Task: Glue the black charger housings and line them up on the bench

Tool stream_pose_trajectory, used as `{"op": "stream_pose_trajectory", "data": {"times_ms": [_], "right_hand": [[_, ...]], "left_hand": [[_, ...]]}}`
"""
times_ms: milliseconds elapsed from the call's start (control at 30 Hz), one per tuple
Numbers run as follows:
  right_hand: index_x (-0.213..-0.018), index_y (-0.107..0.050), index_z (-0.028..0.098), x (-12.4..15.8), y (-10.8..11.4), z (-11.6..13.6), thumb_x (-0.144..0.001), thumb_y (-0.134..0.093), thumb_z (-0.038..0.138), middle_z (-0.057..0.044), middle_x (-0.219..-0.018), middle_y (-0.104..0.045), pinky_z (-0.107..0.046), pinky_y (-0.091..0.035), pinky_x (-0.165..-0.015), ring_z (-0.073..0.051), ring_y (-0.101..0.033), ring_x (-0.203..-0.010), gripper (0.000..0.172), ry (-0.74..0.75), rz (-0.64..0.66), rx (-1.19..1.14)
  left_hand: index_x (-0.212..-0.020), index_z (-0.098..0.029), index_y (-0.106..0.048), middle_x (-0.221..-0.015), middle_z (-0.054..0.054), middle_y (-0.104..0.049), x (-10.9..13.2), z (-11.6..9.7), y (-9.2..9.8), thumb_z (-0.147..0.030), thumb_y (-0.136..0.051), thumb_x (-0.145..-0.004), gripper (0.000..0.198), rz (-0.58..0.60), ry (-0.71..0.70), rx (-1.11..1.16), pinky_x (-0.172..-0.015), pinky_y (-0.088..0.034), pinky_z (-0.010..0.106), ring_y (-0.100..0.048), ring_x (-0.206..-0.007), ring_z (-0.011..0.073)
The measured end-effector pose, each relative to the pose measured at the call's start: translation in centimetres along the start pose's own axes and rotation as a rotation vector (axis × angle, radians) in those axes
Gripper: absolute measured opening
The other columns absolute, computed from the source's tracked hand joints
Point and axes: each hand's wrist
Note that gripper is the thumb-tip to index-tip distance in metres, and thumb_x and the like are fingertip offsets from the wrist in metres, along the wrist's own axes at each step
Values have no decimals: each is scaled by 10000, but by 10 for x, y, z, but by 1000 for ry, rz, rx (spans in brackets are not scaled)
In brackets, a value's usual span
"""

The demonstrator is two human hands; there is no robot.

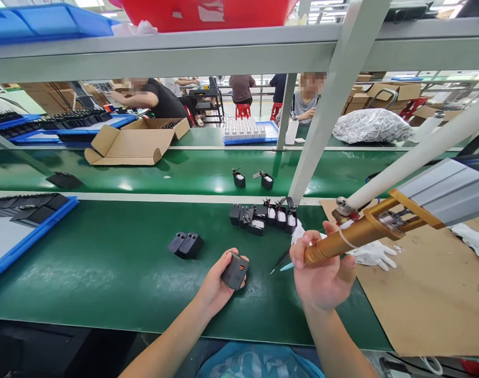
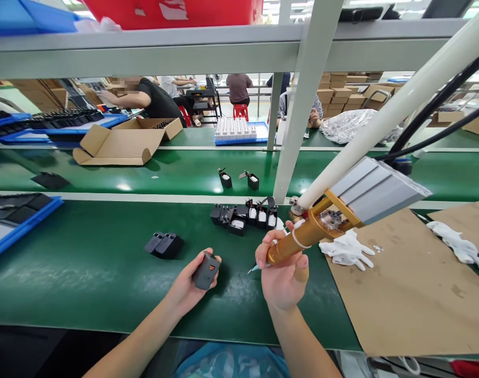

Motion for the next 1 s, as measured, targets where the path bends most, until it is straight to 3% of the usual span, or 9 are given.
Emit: {"op": "stream_pose_trajectory", "data": {"times_ms": [100,467,767,1000], "right_hand": [[-1158,-529,300,0,2,0,-836,-384,574,4,-823,-547,-292,-330,-474,-102,-452,-447,448,1,-3,-9],[-1148,-541,281,-2,1,-1,-821,-405,579,6,-811,-553,-287,-328,-477,-101,-451,-443,463,17,-5,3],[-1143,-553,263,-4,2,0,-787,-457,588,8,-801,-583,-297,-331,-471,-110,-454,-431,492,22,-18,2],[-1136,-559,250,-5,0,-1,-792,-462,567,5,-797,-599,-299,-330,-470,-111,-458,-428,478,34,-17,5]], "left_hand": [[-1007,-229,-529,-900,31,-649,4,-2,0,-368,-625,-840,238,31,-5,127,-504,-440,237,-588,-594,128],[-982,-221,-564,-894,28,-633,9,-20,9,-350,-625,-847,196,69,-68,182,-496,-445,218,-577,-605,116],[-964,-230,-560,-866,28,-621,21,-24,4,-379,-527,-903,164,420,-247,120,-462,-452,199,-564,-558,104],[-998,-233,-533,-890,33,-621,21,-22,7,-393,-499,-913,184,528,-298,69,-466,-468,197,-600,-575,113]]}}
Point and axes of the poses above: each hand's wrist, its own x-axis away from the middle knuckle, its own y-axis out of the back of the hand, z = x × y
